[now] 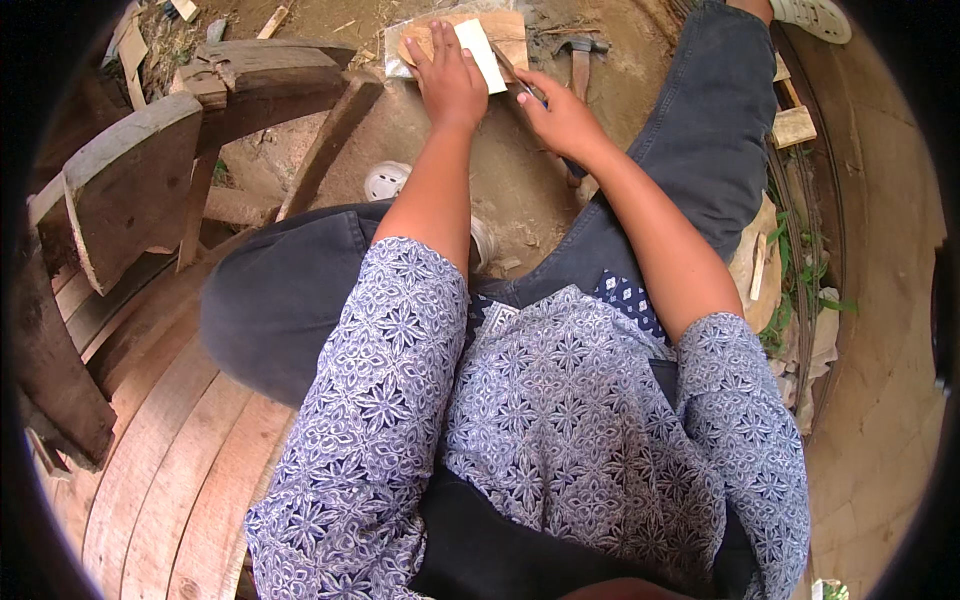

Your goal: The person sits on the ground and assembles a small wooden frame by hand. They use a hammer and a chisel to fit and secure the wooden pieces together, then inspect the assembled frame.

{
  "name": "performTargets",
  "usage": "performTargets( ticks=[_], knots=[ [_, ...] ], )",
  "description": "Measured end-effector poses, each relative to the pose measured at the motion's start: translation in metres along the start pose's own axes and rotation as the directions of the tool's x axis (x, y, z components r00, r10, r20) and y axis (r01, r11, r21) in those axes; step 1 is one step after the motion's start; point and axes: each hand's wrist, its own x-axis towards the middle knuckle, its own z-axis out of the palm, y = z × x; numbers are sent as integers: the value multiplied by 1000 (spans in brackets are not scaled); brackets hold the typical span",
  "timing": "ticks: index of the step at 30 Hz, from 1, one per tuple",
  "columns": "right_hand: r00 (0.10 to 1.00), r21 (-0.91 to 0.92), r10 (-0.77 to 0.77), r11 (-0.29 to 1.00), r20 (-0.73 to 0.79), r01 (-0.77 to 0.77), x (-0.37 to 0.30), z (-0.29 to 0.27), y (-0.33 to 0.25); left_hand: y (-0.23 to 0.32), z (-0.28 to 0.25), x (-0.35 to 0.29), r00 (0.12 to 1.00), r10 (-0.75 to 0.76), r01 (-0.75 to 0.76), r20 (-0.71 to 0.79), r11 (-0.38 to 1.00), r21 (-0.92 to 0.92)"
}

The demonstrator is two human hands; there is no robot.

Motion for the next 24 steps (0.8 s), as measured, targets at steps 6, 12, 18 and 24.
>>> performTargets(
  ticks=[6, 12, 18, 24],
  knots=[
    [995, 119, 61, 990, 78, -70, -32, -5, 5, -3, -2, -2, 1000, -7, 6, -29, 998, -56],
    [984, 121, 128, 982, 125, -143, -26, -9, -5, 1, 0, -3, 1000, -21, 21, -15, 999, -37],
    [960, 391, 281, 882, 7, -261, -23, -20, -1, 20, -22, -2, 995, -84, 77, 54, 989, 125],
    [859, 87, 317, 947, -402, -309, 35, 2, 86, 35, -27, 11, 993, -99, 100, -63, 995, 10]
  ],
)
